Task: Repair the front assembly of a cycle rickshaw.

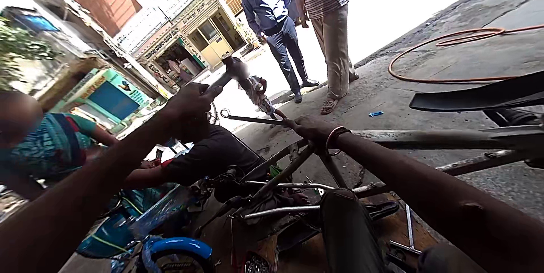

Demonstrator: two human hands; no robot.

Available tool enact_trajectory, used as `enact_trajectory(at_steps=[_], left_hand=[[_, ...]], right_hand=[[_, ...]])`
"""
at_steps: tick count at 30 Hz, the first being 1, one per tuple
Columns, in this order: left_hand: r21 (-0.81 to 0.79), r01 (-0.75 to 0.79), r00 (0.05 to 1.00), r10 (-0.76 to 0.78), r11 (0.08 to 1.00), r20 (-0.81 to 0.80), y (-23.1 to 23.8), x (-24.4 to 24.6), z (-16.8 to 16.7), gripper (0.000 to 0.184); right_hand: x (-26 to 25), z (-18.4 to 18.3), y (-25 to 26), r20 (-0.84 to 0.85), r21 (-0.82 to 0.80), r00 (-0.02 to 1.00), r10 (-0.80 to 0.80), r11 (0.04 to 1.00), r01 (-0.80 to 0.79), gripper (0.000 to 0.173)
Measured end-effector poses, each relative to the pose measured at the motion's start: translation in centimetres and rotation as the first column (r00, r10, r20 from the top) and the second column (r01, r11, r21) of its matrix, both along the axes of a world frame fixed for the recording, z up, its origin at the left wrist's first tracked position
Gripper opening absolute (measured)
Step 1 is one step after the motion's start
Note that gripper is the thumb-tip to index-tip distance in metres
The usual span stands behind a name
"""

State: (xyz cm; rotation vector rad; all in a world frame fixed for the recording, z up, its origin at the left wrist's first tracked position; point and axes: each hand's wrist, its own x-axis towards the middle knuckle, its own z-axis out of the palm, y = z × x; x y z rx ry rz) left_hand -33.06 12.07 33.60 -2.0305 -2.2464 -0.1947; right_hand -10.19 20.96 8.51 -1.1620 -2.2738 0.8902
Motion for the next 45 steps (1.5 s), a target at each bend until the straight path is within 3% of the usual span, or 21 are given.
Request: enact_trajectory(at_steps=[4, 8, 11, 15, 18, 20, 21, 22, 24, 26, 27, 31, 34, 39, 42, 45], left_hand=[[0.049, 0.017, 1.0, -0.017, 0.999, -0.003, 0.1, -1.3, 0.4, 0.057], [-0.195, -0.012, 0.971, -0.035, 0.981, -0.235, 1.3, -3.0, -1.8, 0.055], [-0.232, -0.035, 0.977, -0.015, 0.972, -0.211, 1.6, -1.3, -0.3, 0.055], [0.121, 0.073, 0.993, -0.083, 0.99, 0.083, -0.6, 2.0, 5.8, 0.052], [0.454, 0.09, 0.922, -0.247, 0.886, 0.298, -1.3, 3.7, 9.6, 0.047], [0.564, 0.052, 0.891, -0.293, 0.824, 0.346, -0.7, 3.3, 9.1, 0.048], [0.571, 0.079, 0.907, -0.296, 0.817, 0.299, -0.2, 1.9, 7.1, 0.05], [0.515, 0.116, 0.945, -0.254, 0.849, 0.206, -0.2, 0.0, 4.1, 0.048], [0.163, 0.116, 0.993, -0.115, 0.98, -0.015, -0.9, -3.3, -1.8, 0.049], [-0.178, 0.007, 0.976, -0.046, 0.984, -0.214, -0.5, -2.9, -4.2, 0.052], [-0.203, -0.015, 0.975, -0.031, 0.979, -0.221, -0.4, -2.6, -4.0, 0.054], [-0.011, 0.028, 0.999, -0.028, 1.0, -0.041, -0.3, -1.7, -2.4, 0.061], [0.05, 0.043, 0.999, -0.042, 0.998, -0.024, -0.3, -1.8, -2.9, 0.06], [-0.234, -0.081, 0.98, 0.035, 0.969, -0.194, -0.3, -2.2, -6.5, 0.055], [-0.138, -0.023, 0.992, 0.005, 0.99, -0.128, -0.4, -2.4, -3.0, 0.058], [0.206, 0.028, 0.992, -0.053, 0.978, 0.115, -2.3, -0.6, 2.9, 0.056]], right_hand=[[-0.2, -0.2, 0.2, -0.012, 0.006, 1.0, 0.004, 1.0, -0.004, 0.078], [-0.3, -0.3, 0.4, -0.008, -0.029, 1.0, 0.002, 1.0, -0.002, 0.078], [-0.4, -0.9, 0.8, -0.003, -0.003, 1.0, 0.001, 1.0, -0.001, 0.081], [-0.5, -0.9, 0.9, -0.006, 0.005, 1.0, 0.012, 1.0, -0.012, 0.082], [-0.3, -0.5, 0.7, 0.016, -0.001, 1.0, 0.011, 1.0, -0.011, 0.079], [-0.1, -0.2, 0.4, -0.006, -0.015, 1.0, 0.015, 1.0, -0.016, 0.076], [0.0, -0.2, 0.3, -0.018, -0.02, 1.0, 0.019, 1.0, -0.019, 0.076], [0.0, -0.1, 0.1, -0.023, -0.022, 1.0, 0.019, 1.0, -0.02, 0.076], [0.0, 0.3, -0.4, 0.004, -0.024, 1.0, 0.005, 1.0, -0.005, 0.078], [0.2, 0.6, -0.6, 0.049, -0.034, 0.999, -0.001, 0.999, 0.003, 0.081], [0.1, 0.8, -0.4, 0.06, -0.025, 0.998, 0.0, 1.0, 0.002, 0.082], [-0.1, 0.6, -0.6, 0.073, -0.022, 0.997, 0.009, 1.0, -0.008, 0.083], [0.1, 0.6, -0.6, 0.065, -0.017, 0.998, 0.005, 1.0, -0.004, 0.083], [0.2, 0.4, -0.4, 0.064, -0.025, 0.998, 0.011, 1.0, -0.01, 0.083], [-0.1, 0.1, 0.0, 0.045, 0.002, 0.999, 0.011, 1.0, -0.011, 0.083], [-0.3, -0.2, 0.5, 0.05, 0.003, 0.998, 0.029, 1.0, -0.03, 0.084]])
